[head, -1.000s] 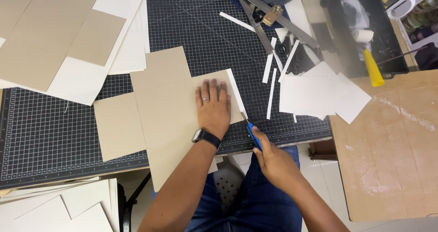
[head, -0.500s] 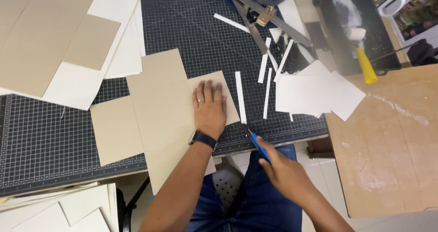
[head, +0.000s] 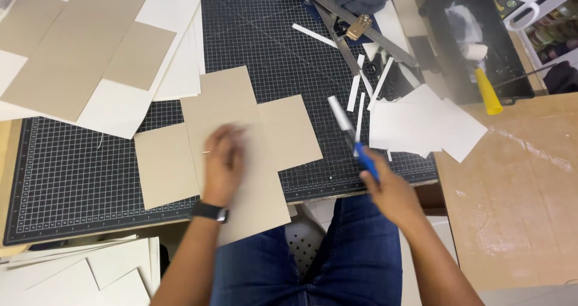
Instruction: Cutting a cardboard box template using a utility knife on a cutting mat
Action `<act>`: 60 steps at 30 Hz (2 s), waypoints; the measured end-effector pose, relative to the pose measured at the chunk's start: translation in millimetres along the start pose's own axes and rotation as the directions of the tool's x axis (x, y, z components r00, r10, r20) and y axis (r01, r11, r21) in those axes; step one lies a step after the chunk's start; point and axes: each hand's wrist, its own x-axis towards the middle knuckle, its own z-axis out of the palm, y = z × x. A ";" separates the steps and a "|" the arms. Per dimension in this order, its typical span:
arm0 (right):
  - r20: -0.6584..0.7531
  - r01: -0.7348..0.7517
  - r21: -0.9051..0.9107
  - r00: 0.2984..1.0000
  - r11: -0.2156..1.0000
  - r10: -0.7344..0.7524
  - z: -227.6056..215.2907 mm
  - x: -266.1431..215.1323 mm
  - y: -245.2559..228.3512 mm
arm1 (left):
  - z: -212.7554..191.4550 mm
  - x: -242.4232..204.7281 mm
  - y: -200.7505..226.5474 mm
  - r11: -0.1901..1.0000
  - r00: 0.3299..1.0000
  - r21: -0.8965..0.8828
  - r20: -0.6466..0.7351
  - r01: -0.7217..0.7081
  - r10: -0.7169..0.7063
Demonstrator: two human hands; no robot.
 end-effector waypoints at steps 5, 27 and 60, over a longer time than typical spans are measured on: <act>-0.296 0.068 0.365 0.954 0.929 0.046 27.2 -28.2 -2.5 | -61.6 10.6 -76.9 0.939 0.994 0.341 -0.104 0.054 -0.020; -0.345 0.216 0.789 0.931 0.575 0.123 34.5 42.7 -20.8 | -98.0 -141.7 32.9 0.827 0.733 0.462 0.434 0.318 -0.524; 0.034 0.095 0.104 0.995 0.990 -0.099 57.9 99.1 -88.5 | 115.2 63.8 8.8 0.833 0.979 0.521 0.024 -0.185 0.202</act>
